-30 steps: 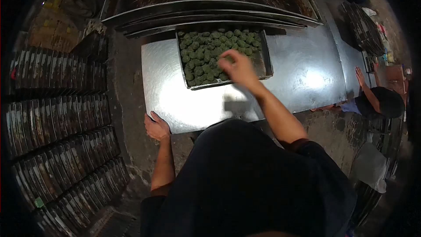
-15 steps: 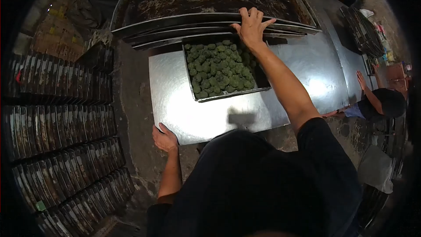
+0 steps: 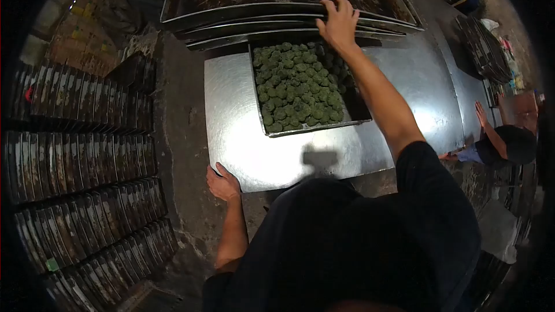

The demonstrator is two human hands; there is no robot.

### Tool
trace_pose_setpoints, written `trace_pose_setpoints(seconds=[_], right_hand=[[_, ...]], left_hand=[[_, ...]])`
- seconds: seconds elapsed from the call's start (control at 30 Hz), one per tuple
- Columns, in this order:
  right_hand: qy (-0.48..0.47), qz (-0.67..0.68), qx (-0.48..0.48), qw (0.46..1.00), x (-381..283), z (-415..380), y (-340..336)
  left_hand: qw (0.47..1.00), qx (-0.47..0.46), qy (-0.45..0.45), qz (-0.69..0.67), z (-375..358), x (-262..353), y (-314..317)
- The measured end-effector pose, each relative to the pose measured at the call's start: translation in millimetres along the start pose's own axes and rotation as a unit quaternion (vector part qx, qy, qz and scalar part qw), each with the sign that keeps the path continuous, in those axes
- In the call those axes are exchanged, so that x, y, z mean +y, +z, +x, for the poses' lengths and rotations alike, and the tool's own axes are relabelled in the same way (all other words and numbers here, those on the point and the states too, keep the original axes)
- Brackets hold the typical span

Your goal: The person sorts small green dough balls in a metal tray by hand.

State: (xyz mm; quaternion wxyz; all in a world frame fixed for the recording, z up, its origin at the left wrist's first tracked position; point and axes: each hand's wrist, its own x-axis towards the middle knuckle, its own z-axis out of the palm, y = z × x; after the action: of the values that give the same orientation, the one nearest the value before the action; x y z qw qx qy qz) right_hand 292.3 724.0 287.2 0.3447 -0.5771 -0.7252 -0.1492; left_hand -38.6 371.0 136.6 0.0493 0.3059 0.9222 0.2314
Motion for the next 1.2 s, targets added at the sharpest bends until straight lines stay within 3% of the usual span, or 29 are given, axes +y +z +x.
trace_pose_setpoints(seconds=[0.03, 0.1, 0.13, 0.2, 0.23, 0.3, 0.43, 0.5, 0.53, 0.57, 0.6, 0.63, 0.67, 0.73, 0.77, 0.83, 0.87, 0.9, 0.97, 1.0, 1.03, 1.07, 1.1, 1.17, 1.2], right_hand=[[-0.053, 0.089, 0.094, 0.99, 1, -6, -6], [-0.027, 0.189, -0.019, 0.981, 12, -43, 4], [-0.027, 0.193, -0.025, 0.98, 13, -53, 12], [0.085, 0.085, -0.253, 0.96, 21, -71, 26], [0.086, 0.09, -0.251, 0.96, 23, -68, 33], [0.091, -0.024, -0.304, 0.948, 23, -64, 52], [0.102, -0.037, -0.295, 0.949, 40, -72, 73], [0.188, 0.246, -0.16, 0.937, 57, -84, 77], [0.335, 0.411, -0.161, 0.832, 56, -81, 55], [0.337, 0.409, -0.161, 0.833, 57, -86, 39], [0.457, 0.604, -0.176, 0.628, 61, -87, 22], [0.533, 0.742, -0.169, 0.37, 72, -90, 7], [0.539, 0.735, -0.158, 0.381, 83, -98, -4], [0.55, 0.656, -0.274, 0.437, 83, -114, -18], [0.561, 0.651, -0.276, 0.43, 76, -128, -25], [0.461, 0.47, -0.247, 0.711, 55, -142, -39], [0.368, 0.47, -0.197, 0.778, 51, -156, -39], [0.36, 0.471, -0.202, 0.78, 53, -169, -44], [0.191, 0.281, -0.307, 0.889, 49, -185, -62], [0.184, 0.283, -0.312, 0.888, 46, -185, -67], [0.047, 0.242, -0.209, 0.946, 43, -180, -72], [-0.091, 0.197, -0.095, 0.972, 36, -174, -74], [-0.098, 0.205, -0.092, 0.97, 30, -164, -70], [0.049, 0.304, -0.226, 0.924, 17, -128, -42], [0.026, 0.284, -0.208, 0.936, 7, -110, -15]], left_hand=[[1.0, 0.003, -0.002, 0.003, 1, -1, 1], [1.0, 0.008, -0.013, 0.008, 1, 1, 3], [1.0, 0.004, -0.012, 0.008, 2, 3, 1], [1.0, -0.003, -0.007, 0.016, -1, 2, -1], [1.0, 0.009, -0.007, 0.023, -1, 2, 1], [0.999, 0.027, 0.001, 0.038, -1, 2, 5], [0.999, 0.019, -0.02, 0.028, -1, 16, 4], [0.999, 0.011, -0.022, 0.046, -8, 15, 1], [0.999, 0.016, -0.023, 0.037, -9, 16, 2], [0.999, 0.021, -0.027, 0.023, -7, 18, 3], [0.997, 0.031, -0.01, 0.064, -5, 10, 6], [0.998, 0.026, 0.001, 0.053, -2, 5, 7], [0.999, 0.008, -0.02, 0.038, -5, 14, 4], [0.999, -0.017, -0.04, 0.03, -5, 22, 7], [0.999, -0.001, -0.017, 0.037, -6, 16, 9], [0.999, 0.019, 0.003, 0.051, -6, 12, 1], [0.999, 0.01, -0.016, 0.044, -7, 20, -2], [0.999, 0.001, -0.038, 0.034, -9, 24, -1], [0.999, 0.002, -0.042, 0.026, -7, 16, 2], [0.999, 0.007, -0.033, 0.038, -6, 13, 3], [0.998, 0.014, -0.023, 0.049, -4, 10, 5], [0.999, 0.017, -0.023, 0.038, -2, 7, 6], [0.999, 0.026, -0.029, 0.037, -2, 4, 9], [0.999, 0.024, -0.005, 0.031, 0, -2, 11], [0.999, 0.031, 0.009, 0.028, 0, 1, 9]])
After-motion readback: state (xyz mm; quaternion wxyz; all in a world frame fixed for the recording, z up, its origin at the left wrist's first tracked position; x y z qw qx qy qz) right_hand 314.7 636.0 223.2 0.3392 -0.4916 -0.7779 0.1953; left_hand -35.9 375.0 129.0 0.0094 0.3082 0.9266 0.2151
